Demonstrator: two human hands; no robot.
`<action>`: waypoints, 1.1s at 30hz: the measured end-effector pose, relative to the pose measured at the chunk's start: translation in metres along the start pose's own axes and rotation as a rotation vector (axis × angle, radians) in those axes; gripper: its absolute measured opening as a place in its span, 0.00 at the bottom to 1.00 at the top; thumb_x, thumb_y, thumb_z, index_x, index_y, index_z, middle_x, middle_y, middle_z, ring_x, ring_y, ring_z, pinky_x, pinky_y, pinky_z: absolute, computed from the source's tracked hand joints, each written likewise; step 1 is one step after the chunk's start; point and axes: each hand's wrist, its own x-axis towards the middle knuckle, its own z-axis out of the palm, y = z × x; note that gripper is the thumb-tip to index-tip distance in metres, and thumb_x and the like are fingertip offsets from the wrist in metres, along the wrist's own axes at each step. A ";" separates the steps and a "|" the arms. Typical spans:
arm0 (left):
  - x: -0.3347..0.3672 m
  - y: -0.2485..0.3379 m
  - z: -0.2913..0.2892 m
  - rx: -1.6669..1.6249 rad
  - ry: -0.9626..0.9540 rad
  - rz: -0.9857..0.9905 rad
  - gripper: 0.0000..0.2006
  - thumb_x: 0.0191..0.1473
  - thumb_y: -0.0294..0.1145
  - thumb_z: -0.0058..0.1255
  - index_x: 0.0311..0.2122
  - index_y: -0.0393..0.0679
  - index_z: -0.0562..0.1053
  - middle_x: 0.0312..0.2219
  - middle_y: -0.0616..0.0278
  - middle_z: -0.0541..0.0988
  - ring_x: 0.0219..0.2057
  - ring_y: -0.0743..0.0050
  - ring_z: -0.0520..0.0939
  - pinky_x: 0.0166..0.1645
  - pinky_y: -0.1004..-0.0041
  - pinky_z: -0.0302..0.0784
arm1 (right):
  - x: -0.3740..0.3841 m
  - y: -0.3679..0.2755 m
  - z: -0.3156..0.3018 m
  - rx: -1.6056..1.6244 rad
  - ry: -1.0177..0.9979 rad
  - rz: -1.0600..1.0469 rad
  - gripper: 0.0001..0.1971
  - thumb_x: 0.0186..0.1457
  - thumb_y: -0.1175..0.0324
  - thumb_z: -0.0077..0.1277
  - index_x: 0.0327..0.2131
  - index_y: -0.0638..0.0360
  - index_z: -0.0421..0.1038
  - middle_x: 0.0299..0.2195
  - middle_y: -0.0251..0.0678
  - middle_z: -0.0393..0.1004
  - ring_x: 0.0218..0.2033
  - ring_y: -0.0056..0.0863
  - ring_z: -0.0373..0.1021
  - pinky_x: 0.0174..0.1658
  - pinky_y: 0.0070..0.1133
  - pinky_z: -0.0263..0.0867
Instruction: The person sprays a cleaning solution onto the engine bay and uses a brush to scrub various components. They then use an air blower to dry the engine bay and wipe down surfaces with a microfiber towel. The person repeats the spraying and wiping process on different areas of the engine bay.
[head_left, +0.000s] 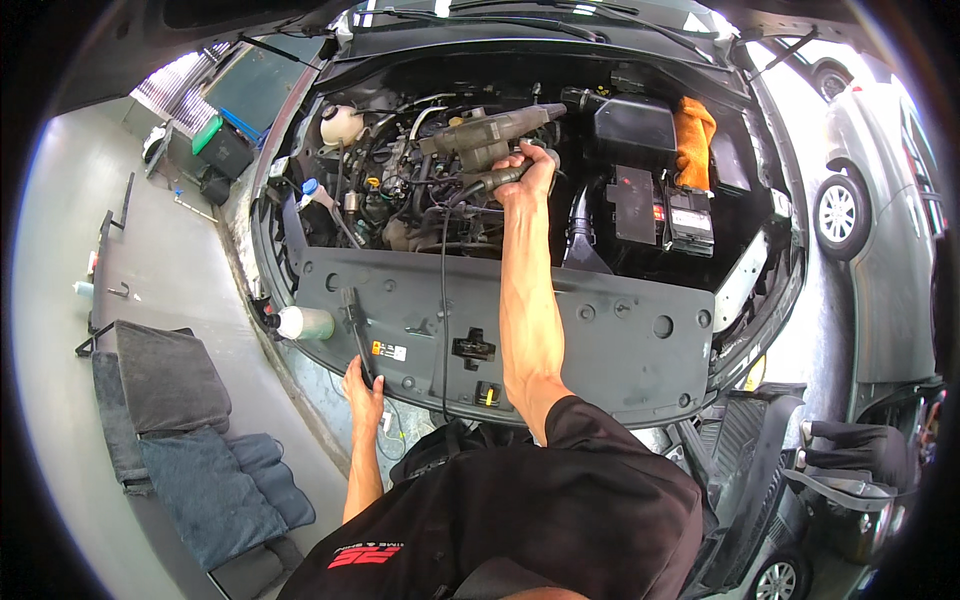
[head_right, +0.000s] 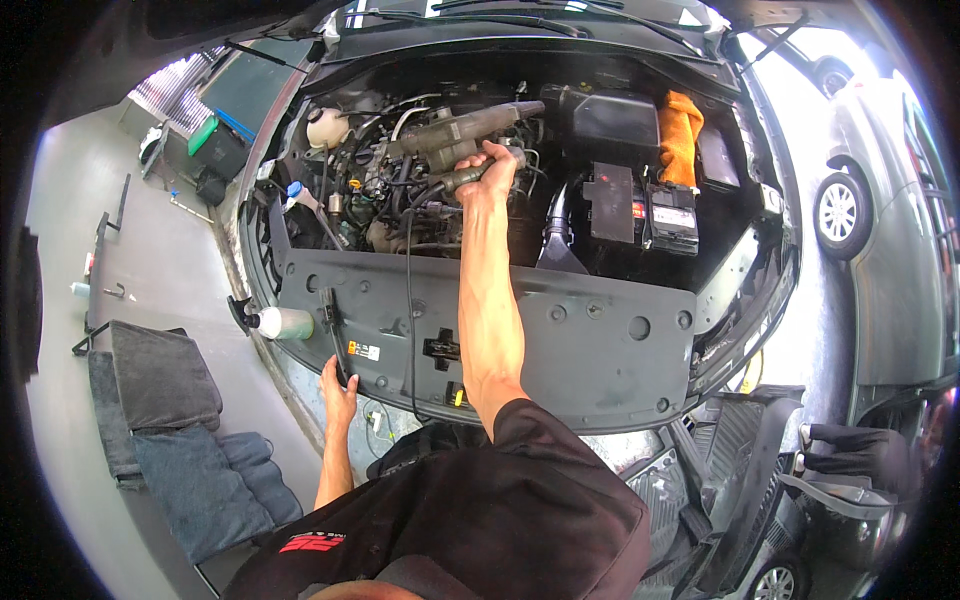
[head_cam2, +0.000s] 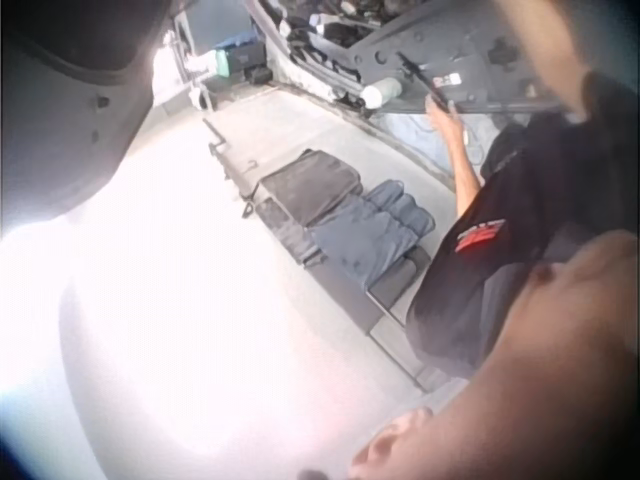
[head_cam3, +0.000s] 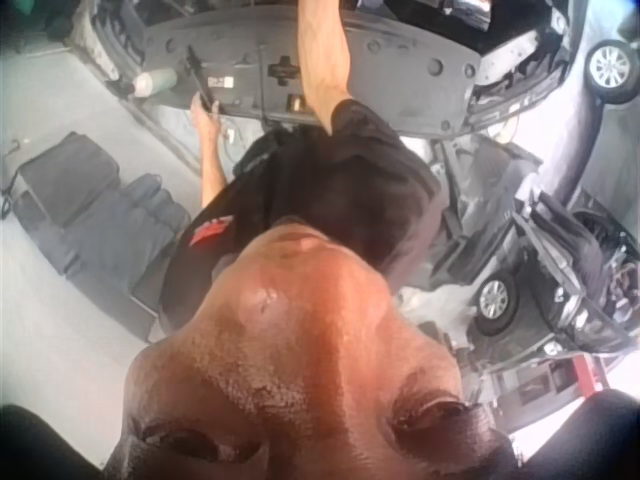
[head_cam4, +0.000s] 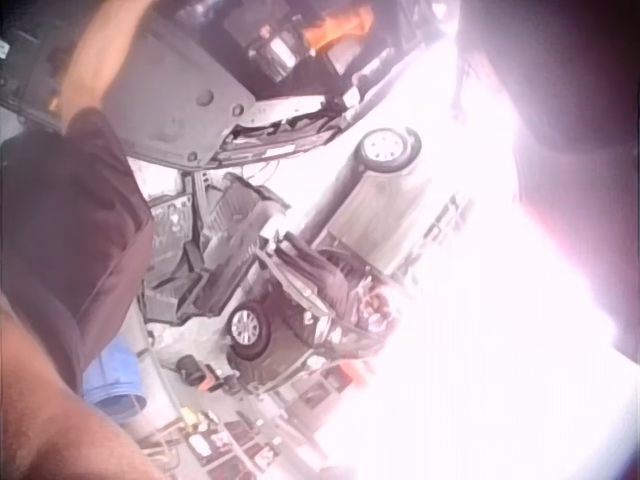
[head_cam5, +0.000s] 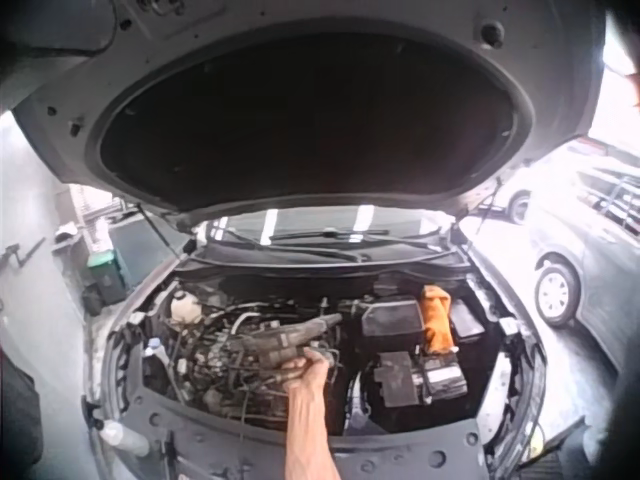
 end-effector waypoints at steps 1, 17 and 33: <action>0.002 0.003 0.000 -0.016 -0.018 -0.016 0.36 0.53 0.24 0.59 0.67 0.41 0.60 0.61 0.48 0.68 0.62 0.44 0.66 0.66 0.54 0.61 | -0.005 -0.005 0.001 0.013 -0.013 -0.008 0.11 0.53 0.70 0.49 0.21 0.49 0.59 0.15 0.22 0.60 0.14 0.17 0.59 0.20 0.19 0.60; 0.012 -0.005 -0.016 -0.121 -0.098 -0.037 0.39 0.55 0.32 0.60 0.70 0.49 0.56 0.63 0.53 0.67 0.64 0.48 0.63 0.66 0.47 0.54 | -0.096 -0.012 -0.033 0.103 0.051 -0.054 0.10 0.52 0.70 0.50 0.22 0.51 0.60 0.15 0.24 0.60 0.15 0.19 0.61 0.21 0.21 0.62; 0.050 -0.057 -0.036 -0.296 -0.210 0.227 0.34 0.55 0.26 0.56 0.67 0.43 0.60 0.62 0.51 0.67 0.62 0.49 0.66 0.65 0.52 0.55 | -0.231 0.072 -0.052 -0.045 0.217 0.091 0.14 0.58 0.67 0.51 0.20 0.53 0.62 0.13 0.24 0.58 0.13 0.19 0.57 0.20 0.20 0.60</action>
